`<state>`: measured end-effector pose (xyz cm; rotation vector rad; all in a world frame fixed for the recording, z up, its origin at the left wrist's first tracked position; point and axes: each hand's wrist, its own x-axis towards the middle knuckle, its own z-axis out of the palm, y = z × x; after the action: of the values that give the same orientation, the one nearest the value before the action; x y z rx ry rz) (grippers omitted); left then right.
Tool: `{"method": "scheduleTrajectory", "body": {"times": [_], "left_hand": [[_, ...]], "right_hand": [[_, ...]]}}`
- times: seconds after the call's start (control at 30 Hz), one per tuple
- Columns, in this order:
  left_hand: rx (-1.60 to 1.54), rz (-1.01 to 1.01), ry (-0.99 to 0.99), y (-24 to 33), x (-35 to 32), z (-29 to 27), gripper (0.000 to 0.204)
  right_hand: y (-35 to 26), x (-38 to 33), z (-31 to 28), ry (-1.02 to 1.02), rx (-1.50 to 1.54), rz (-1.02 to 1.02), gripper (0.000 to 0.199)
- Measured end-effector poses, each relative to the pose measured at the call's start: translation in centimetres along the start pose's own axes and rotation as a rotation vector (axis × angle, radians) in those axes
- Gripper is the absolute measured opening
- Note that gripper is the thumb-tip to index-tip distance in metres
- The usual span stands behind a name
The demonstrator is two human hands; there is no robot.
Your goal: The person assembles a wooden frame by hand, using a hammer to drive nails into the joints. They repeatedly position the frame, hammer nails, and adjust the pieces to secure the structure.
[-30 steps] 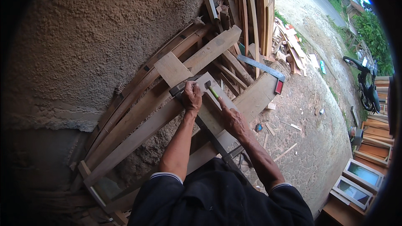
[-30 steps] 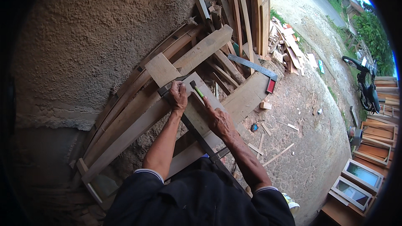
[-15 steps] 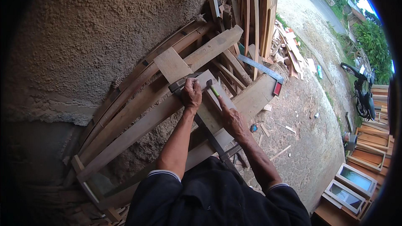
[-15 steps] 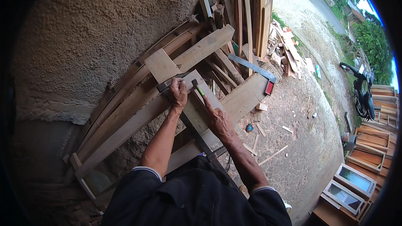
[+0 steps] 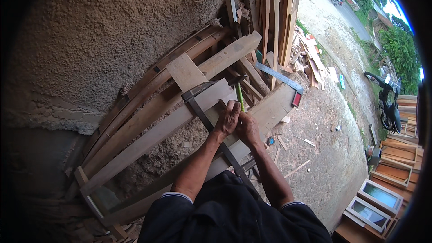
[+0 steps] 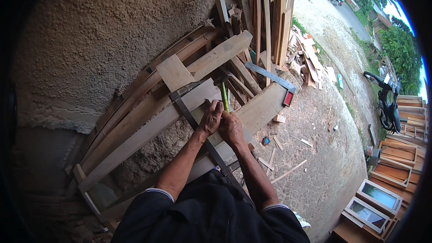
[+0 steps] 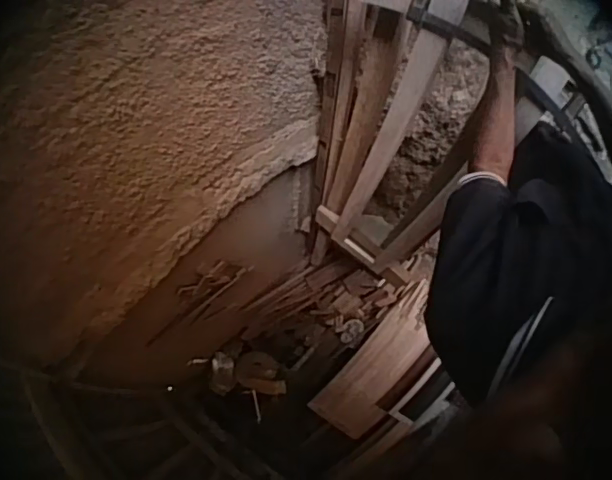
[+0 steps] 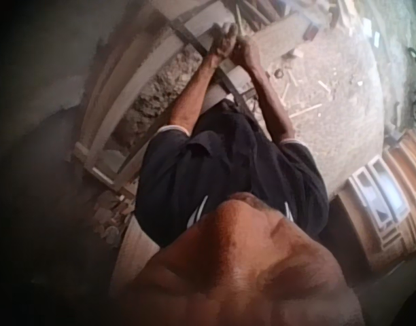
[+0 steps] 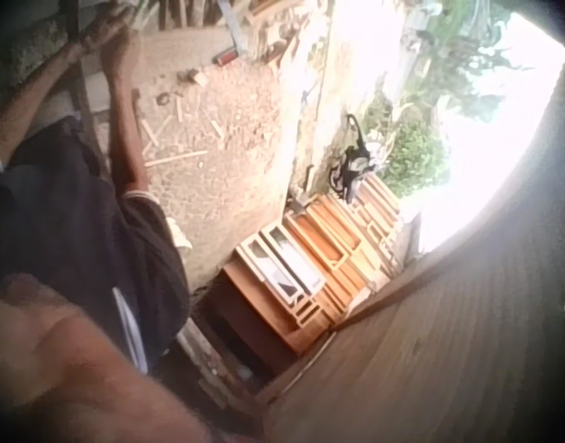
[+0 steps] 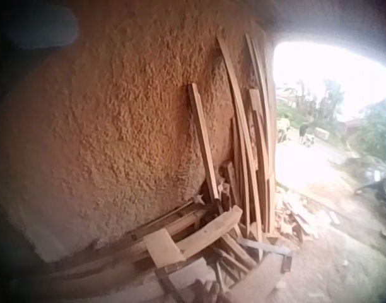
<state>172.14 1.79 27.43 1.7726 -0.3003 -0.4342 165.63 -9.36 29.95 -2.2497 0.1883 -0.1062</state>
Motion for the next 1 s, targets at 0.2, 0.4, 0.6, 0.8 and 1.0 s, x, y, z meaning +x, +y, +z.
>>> {"method": "scheduleTrajectory", "body": {"times": [0.2,0.4,0.6,0.8,1.0], "left_hand": [[-0.560,-0.220,0.010,-0.5,-0.5,-2.2,0.071],[-0.906,-0.122,0.077,-1.7,-1.7,-2.5,0.017],[-0.364,0.038,0.312,-1.6,-0.8,-1.0,0.011],[0.312,0.359,0.349,-0.6,-0.5,-2.3,0.016],[0.381,0.275,0.417,-1.3,2.5,-3.6,0.012]], "right_hand": [[0.1,0.5,0.9,0.030,0.301,0.135,0.019],[0.5,2.4,2.1,0.074,0.937,0.457,0.024],[1.4,3.3,2.9,0.057,0.764,0.430,0.026],[1.1,3.9,2.2,0.088,0.150,0.212,0.022],[-0.4,4.3,0.7,0.158,0.329,0.057,0.023]]}}
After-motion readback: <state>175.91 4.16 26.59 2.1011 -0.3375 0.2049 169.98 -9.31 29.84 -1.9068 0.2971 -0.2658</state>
